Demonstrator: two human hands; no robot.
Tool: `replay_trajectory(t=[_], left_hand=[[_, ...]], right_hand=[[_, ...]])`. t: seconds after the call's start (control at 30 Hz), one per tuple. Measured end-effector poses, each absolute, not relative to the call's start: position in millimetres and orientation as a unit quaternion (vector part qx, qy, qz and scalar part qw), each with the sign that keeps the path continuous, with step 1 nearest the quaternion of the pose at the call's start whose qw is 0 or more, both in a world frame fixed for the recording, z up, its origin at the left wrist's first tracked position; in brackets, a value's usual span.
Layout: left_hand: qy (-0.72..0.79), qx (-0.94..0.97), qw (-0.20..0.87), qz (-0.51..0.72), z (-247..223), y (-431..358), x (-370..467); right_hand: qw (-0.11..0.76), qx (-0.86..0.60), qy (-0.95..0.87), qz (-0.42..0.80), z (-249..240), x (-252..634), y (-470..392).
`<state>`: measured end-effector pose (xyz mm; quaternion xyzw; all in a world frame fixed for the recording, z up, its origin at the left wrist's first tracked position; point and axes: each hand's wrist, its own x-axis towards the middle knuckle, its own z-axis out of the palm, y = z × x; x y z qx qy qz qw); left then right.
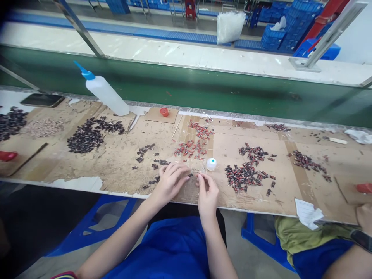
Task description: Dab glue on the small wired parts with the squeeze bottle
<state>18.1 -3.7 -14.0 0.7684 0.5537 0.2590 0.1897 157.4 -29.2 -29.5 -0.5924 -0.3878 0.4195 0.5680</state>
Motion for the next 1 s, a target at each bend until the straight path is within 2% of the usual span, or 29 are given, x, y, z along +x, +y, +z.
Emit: replay_trajectory(t=[0.23, 0.5, 0.87, 1.0], left_hand=[[0.588, 0.754, 0.183, 0.228, -23, -4, 26], [0.574, 0.718, 0.280, 0.277, -11, -7, 24], [0.523, 0.708, 0.319, 0.352, -2, -12, 20], [0.512, 0.722, 0.299, 0.357, 6, -16, 19]], right_hand=[[0.527, -0.620, -0.422, 0.399, -37, 159, -32], [0.577, -0.600, -0.359, 0.422, -26, 149, -32], [0.578, -0.586, -0.318, 0.471, -11, 150, -33], [0.579, -0.587, -0.331, 0.458, -5, 151, -34]])
